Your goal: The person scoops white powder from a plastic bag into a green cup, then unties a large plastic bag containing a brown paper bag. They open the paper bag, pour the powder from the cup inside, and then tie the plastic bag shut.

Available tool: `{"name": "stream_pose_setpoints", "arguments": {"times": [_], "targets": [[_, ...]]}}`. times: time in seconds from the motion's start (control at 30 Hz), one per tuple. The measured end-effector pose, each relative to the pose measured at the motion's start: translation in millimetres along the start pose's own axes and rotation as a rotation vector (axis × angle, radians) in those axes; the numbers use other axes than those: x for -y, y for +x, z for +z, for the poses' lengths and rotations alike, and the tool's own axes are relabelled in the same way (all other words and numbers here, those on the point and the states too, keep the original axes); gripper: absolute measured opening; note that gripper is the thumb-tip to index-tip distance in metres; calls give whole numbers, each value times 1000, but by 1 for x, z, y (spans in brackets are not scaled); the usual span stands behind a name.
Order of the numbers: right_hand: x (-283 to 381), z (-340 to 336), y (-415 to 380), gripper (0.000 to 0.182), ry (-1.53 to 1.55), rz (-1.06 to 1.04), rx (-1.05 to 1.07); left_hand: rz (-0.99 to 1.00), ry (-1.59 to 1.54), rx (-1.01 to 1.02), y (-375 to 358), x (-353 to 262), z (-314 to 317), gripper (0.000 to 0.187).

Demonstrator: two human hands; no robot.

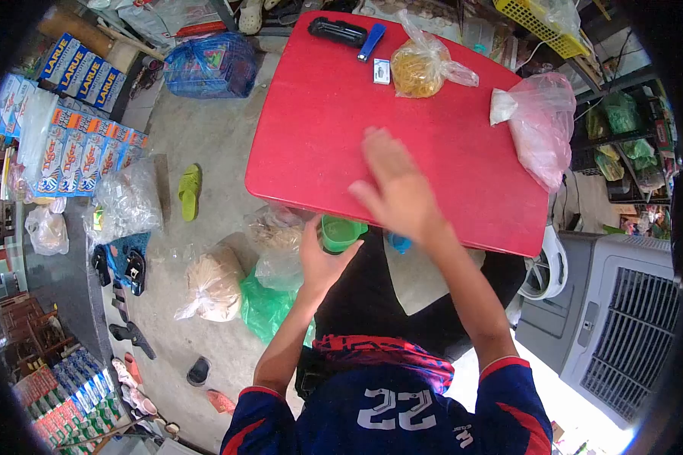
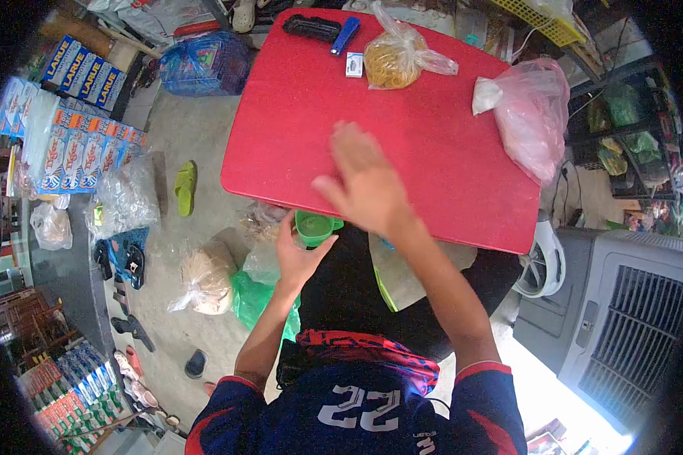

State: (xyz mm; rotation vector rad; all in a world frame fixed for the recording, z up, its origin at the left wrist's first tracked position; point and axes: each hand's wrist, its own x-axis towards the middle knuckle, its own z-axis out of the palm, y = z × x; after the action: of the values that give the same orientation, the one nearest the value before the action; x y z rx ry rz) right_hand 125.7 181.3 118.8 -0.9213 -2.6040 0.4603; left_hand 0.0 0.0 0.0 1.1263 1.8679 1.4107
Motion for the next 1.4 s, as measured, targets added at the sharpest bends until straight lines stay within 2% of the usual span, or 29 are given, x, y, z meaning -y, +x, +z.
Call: {"name": "stream_pose_setpoints", "arguments": {"times": [0.07, 0.13, 0.2, 0.27, 0.37, 0.4, 0.5, 0.53, 0.67, 0.77, 0.8, 0.9, 0.93, 1.03, 1.07, 1.17, 1.2, 1.3, 1.33, 1.4], "targets": [[37, 5, -12, 83, 79, -181, 50, -32, 10, 15, -1, 2, -5, 82], [53, 2, -41, 79, 140, -266, 127, 39, 62, -12, -1, -4, -6, 81], [53, -3, -48, 77, 206, -322, 175, 69, 35, -33, -1, -5, -8, 80], [41, -8, -49, 75, 280, -345, 191, 18, -50, -40, -5, -1, -3, 80], [17, -20, -17, 73, 44, -147, 5, -12, -7, -28, -11, 0, -3, 87], [17, -19, -17, 71, 38, -131, 26, -16, -4, -26, -10, -6, -5, 86], [44, -17, -52, 66, 194, -294, 156, -14, -80, -51, -9, 2, -1, 85], [47, -23, -60, 66, 296, -290, 207, -7, -86, -57, -8, 3, 0, 85], [14, -30, -52, 68, 131, 3, -53, -17, -17, -49, -8, -18, 1, 84], [40, -22, -77, 69, 176, -155, 56, -60, -69, -17, -15, -13, 11, 84], [45, -22, -83, 70, 299, -202, 123, -13, -51, -19, -14, -10, 13, 83], [21, -36, -77, 74, 247, -146, 46, -4, 8, 29, -18, -7, 17, 84], [11, -42, -71, 75, 126, -17, 3, 7, -19, 52, -18, -10, 16, 84], [18, -29, -80, 73, 80, -28, 30, -46, -103, 7, -18, -16, 24, 85], [28, -26, -88, 73, 150, -118, 72, -31, -94, 20, -22, -6, 26, 89], [18, -30, -79, 76, 269, -163, 103, -26, -74, 49, -21, -5, 28, 90], [6, -33, -65, 75, 225, -47, 49, -30, -8, 44, -17, -19, 26, 88], [11, -20, -52, 70, 11, -23, -30, -12, 68, 48, -14, -12, 25, 87], [23, -18, -56, 68, 134, -140, 71, 16, 87, 66, -13, -25, 18, 83], [20, -14, -45, 70, 215, -189, 119, 43, 73, 63, -14, 4, 20, 84]]}}
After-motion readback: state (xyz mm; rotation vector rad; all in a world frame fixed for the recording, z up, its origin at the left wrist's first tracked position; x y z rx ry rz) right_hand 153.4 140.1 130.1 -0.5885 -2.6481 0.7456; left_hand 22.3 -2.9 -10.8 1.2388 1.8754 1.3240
